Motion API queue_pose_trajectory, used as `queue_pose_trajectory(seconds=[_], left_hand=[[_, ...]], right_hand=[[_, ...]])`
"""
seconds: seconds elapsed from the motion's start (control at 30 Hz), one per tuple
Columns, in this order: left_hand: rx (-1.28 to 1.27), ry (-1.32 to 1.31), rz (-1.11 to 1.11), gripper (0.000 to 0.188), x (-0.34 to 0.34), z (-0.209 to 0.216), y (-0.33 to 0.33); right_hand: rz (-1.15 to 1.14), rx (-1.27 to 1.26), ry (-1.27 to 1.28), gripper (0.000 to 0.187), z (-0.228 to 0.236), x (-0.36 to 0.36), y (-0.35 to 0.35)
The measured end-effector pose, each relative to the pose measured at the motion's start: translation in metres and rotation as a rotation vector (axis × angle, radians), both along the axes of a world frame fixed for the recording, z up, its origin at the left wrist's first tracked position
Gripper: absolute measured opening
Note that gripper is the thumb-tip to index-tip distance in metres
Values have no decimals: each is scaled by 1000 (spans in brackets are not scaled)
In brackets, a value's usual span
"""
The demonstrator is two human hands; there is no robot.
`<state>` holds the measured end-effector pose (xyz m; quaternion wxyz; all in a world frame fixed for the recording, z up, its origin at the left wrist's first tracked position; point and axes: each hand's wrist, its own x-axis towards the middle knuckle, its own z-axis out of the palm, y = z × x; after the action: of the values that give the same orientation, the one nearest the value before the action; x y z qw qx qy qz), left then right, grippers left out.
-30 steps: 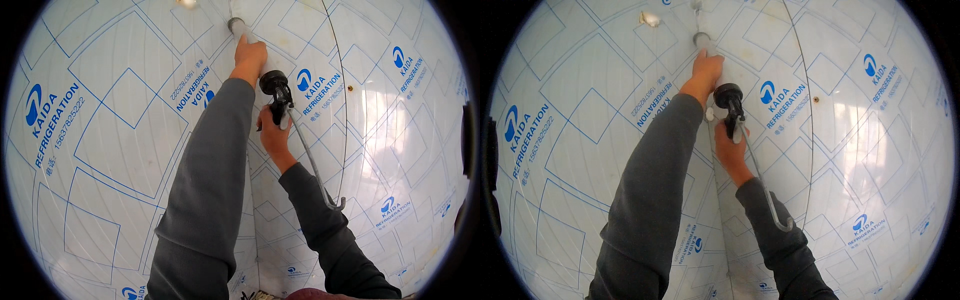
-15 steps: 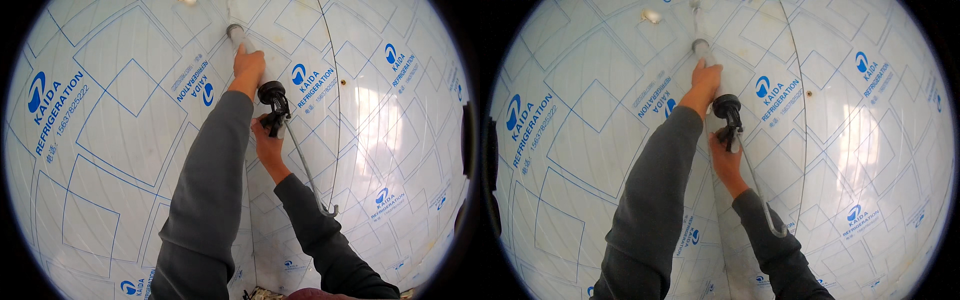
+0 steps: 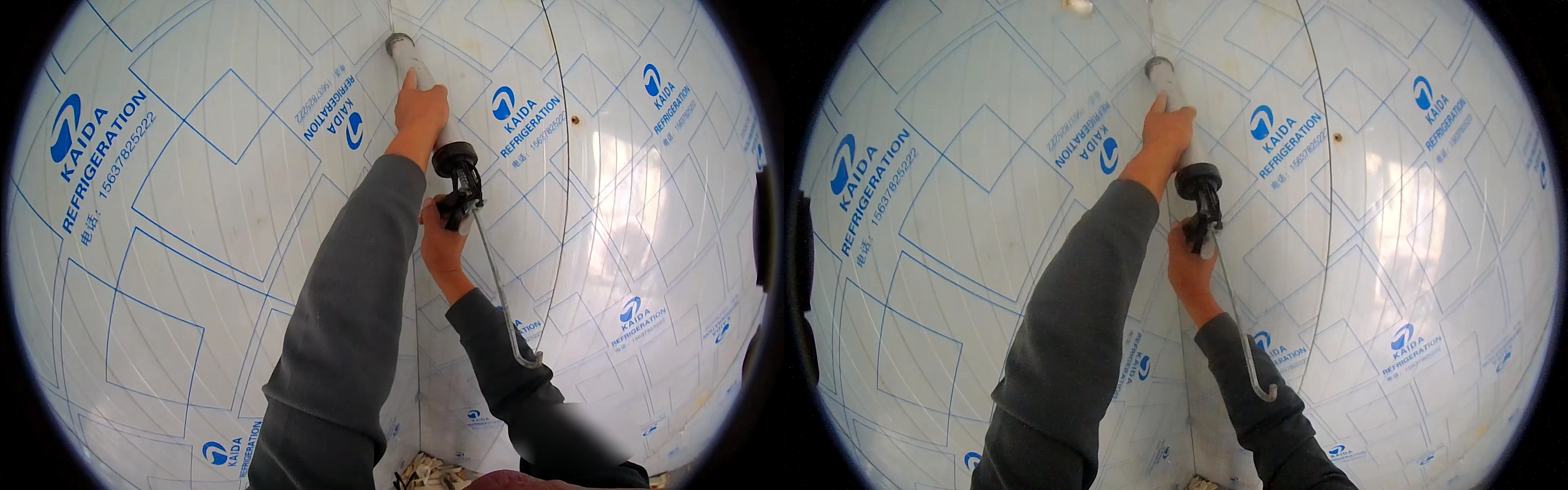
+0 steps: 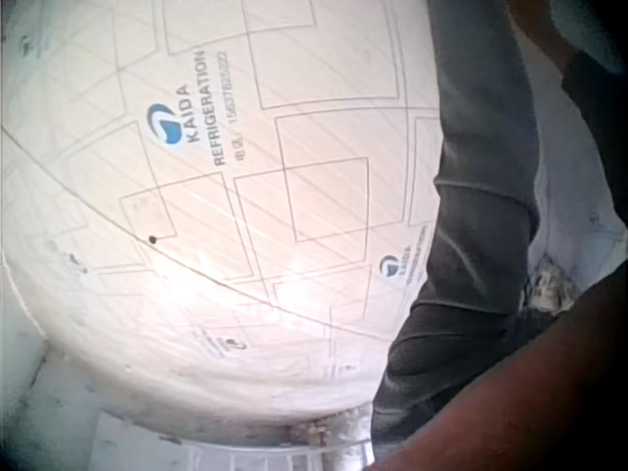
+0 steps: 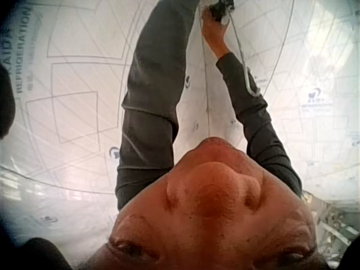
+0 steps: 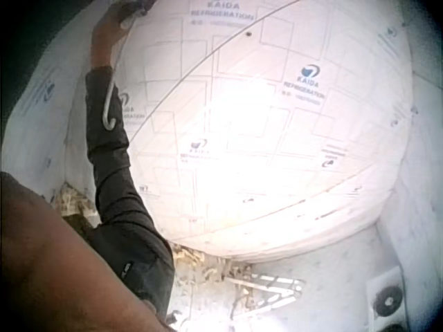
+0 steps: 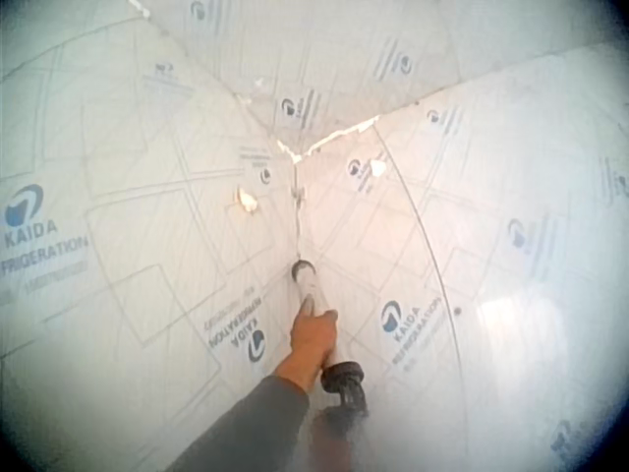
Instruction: The person uses a caulking gun to apply sealant along the seams of white insulation panels inside a refrigeration unit. The person moves around the interior, applying sealant to vertical and horizontal joints between the panels.
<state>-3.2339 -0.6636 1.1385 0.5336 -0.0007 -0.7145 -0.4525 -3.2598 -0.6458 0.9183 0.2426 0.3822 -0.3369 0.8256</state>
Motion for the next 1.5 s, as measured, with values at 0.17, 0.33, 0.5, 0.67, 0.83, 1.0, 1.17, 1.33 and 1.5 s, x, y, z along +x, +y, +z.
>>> queue_pose_trajectory(seconds=[0.17, 0.33, 0.5, 0.67, 0.83, 1.0, 1.17, 1.33, 1.5], left_hand=[[-8, 17, 28, 84, -2, -13, -6], [-48, 14, 105, 86, -7, -33, -18], [-19, -55, 68, 87, 0, -57, -16], [-9, -61, 54, 87, 1, -73, -16], [-18, -92, 56, 87, 6, -85, -23], [-23, -105, 49, 86, 9, -95, -19], [4, -104, 17, 86, 11, -103, -25], [10, -60, -34, 88, -2, -112, -32], [49, -70, -22, 88, 4, -127, -17]], right_hand=[[-36, 58, -47, 12, -19, 12, 2], [-62, 73, -62, 13, -56, 23, -2], [47, 39, -163, 10, -93, 31, -4], [82, 86, -135, 18, -128, 17, -10], [72, -1, -175, 12, -135, 35, -17], [-303, 151, -71, 12, -159, 21, -17], [-107, 203, -98, 16, -154, 49, -1], [-9, 145, -20, 15, -149, 53, 7], [-87, 162, -39, 9, -159, 56, 16]])
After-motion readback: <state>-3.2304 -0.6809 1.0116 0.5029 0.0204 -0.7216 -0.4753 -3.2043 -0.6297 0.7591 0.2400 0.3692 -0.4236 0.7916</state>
